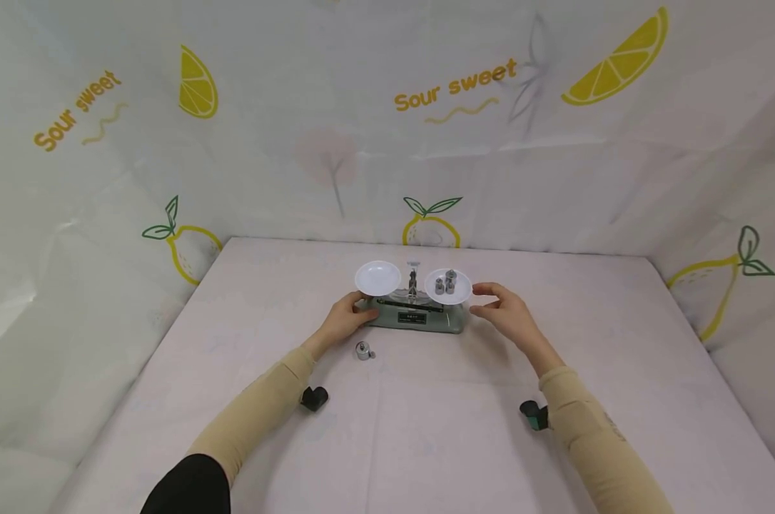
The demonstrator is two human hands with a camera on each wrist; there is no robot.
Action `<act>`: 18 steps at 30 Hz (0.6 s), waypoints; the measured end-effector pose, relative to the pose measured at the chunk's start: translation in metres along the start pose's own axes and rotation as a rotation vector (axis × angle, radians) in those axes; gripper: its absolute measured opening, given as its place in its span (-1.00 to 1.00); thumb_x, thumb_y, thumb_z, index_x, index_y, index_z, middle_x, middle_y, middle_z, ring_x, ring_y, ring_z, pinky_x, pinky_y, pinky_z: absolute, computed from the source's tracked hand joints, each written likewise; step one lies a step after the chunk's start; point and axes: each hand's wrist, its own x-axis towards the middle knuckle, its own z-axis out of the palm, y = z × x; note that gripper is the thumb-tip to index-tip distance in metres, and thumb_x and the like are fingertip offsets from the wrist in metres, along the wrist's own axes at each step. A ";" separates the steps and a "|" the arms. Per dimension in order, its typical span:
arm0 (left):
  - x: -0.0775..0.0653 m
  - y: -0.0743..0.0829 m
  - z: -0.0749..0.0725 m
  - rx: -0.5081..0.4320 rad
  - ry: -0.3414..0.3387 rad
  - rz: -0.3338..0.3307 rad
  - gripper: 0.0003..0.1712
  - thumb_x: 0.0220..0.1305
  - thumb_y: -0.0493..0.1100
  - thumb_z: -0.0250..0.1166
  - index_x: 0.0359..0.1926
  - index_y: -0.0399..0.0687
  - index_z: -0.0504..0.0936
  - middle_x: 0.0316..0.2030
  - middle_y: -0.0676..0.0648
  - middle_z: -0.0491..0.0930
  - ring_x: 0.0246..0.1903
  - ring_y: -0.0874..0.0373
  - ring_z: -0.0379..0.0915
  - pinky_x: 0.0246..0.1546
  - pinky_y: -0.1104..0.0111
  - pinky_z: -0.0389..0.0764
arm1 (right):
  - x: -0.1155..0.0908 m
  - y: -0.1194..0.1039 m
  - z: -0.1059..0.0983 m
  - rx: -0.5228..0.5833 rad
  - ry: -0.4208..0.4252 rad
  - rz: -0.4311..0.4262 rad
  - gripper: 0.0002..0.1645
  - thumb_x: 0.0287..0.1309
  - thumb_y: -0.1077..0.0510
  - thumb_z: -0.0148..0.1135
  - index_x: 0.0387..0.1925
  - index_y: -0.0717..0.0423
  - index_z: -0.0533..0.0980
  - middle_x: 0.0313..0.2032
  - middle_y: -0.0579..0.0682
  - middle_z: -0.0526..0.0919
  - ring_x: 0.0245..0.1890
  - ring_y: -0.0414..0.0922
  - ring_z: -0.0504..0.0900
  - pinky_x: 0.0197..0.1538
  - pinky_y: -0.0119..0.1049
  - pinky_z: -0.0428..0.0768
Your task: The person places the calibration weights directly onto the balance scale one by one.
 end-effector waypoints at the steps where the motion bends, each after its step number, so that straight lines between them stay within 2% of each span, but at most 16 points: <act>1: 0.000 0.000 0.000 -0.001 0.001 0.002 -0.49 0.19 -0.03 0.27 0.13 -0.10 0.45 0.06 -0.13 0.48 -0.34 0.19 0.40 -0.39 0.47 0.43 | 0.001 0.001 0.001 0.007 -0.024 0.006 -0.32 0.19 -0.02 0.19 0.27 0.14 0.25 0.26 0.19 0.35 -0.04 -0.05 0.55 -0.08 -0.24 0.49; 4: -0.001 0.000 0.000 -0.008 0.001 0.002 -0.49 0.19 -0.03 0.27 0.14 -0.10 0.45 0.11 -0.13 0.46 -0.34 0.19 0.40 -0.38 0.48 0.42 | 0.002 0.002 0.007 0.040 -0.082 0.004 -0.30 0.20 0.07 0.18 0.30 0.23 0.19 0.27 0.27 0.29 0.07 0.17 0.50 0.01 -0.11 0.51; 8: -0.002 0.001 0.000 -0.016 -0.005 0.001 -0.48 0.20 -0.04 0.27 0.15 -0.10 0.45 0.16 -0.13 0.44 -0.32 0.19 0.41 -0.36 0.48 0.43 | 0.006 0.003 0.014 0.082 -0.127 -0.026 -0.33 0.17 0.16 0.18 0.25 0.34 0.21 0.24 0.34 0.29 0.05 0.20 0.52 -0.01 -0.19 0.54; 11: -0.002 0.000 -0.001 -0.023 -0.009 0.002 -0.48 0.20 -0.04 0.27 0.15 -0.11 0.44 0.15 -0.13 0.44 -0.32 0.18 0.42 -0.36 0.46 0.45 | 0.011 0.005 0.019 0.094 -0.135 -0.037 -0.33 0.13 0.17 0.22 0.21 0.36 0.24 0.20 0.35 0.33 0.02 0.17 0.52 -0.06 -0.26 0.54; 13: -0.002 0.000 -0.001 -0.027 -0.010 0.003 -0.47 0.20 -0.03 0.27 0.15 -0.11 0.44 0.15 -0.13 0.44 -0.32 0.19 0.42 -0.36 0.46 0.45 | 0.014 0.006 0.022 0.095 -0.140 -0.027 -0.28 0.11 0.14 0.24 0.24 0.35 0.23 0.21 0.35 0.32 0.08 0.14 0.45 -0.02 -0.25 0.52; 16: -0.001 -0.001 0.000 -0.023 -0.010 0.010 -0.47 0.20 -0.03 0.28 0.15 -0.12 0.44 0.13 -0.13 0.45 -0.34 0.21 0.42 -0.38 0.46 0.46 | 0.018 0.006 0.026 0.118 -0.167 0.022 -0.20 0.12 0.10 0.25 0.30 0.32 0.16 0.25 0.33 0.28 0.05 0.05 0.48 0.00 -0.24 0.53; 18: 0.000 -0.002 0.000 -0.018 -0.013 0.009 -0.47 0.20 -0.02 0.27 0.15 -0.11 0.44 0.11 -0.12 0.46 -0.35 0.22 0.42 -0.39 0.47 0.46 | 0.020 0.006 0.027 0.145 -0.185 0.058 -0.18 0.12 0.09 0.25 0.31 0.32 0.14 0.24 0.32 0.31 -0.04 -0.07 0.56 -0.02 -0.29 0.56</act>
